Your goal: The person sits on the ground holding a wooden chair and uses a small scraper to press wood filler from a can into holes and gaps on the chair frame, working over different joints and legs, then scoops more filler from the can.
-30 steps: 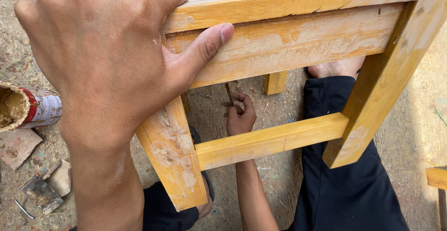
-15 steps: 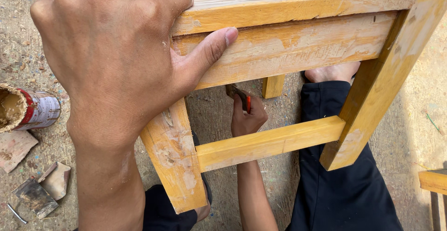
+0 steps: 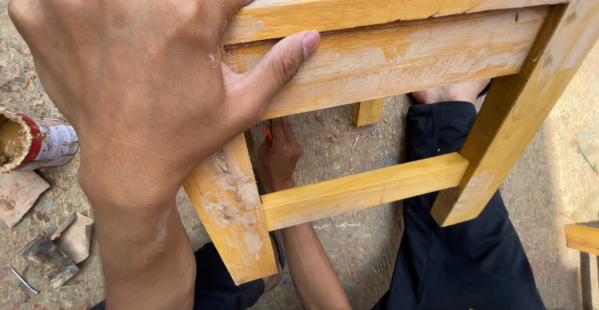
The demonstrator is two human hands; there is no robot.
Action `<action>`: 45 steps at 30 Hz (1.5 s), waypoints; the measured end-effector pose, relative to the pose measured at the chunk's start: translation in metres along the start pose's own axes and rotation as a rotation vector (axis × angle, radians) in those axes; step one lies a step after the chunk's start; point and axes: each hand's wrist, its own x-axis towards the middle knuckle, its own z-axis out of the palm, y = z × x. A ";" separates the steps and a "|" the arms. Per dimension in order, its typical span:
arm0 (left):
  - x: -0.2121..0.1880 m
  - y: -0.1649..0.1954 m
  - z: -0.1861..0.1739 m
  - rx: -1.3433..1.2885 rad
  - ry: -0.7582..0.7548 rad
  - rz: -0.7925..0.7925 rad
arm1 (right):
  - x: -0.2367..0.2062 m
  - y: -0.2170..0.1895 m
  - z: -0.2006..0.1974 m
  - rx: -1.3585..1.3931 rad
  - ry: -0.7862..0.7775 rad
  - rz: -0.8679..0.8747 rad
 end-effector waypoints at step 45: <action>0.005 0.001 0.000 0.035 -0.013 -0.024 | -0.012 0.087 -0.034 -0.051 -0.378 -0.813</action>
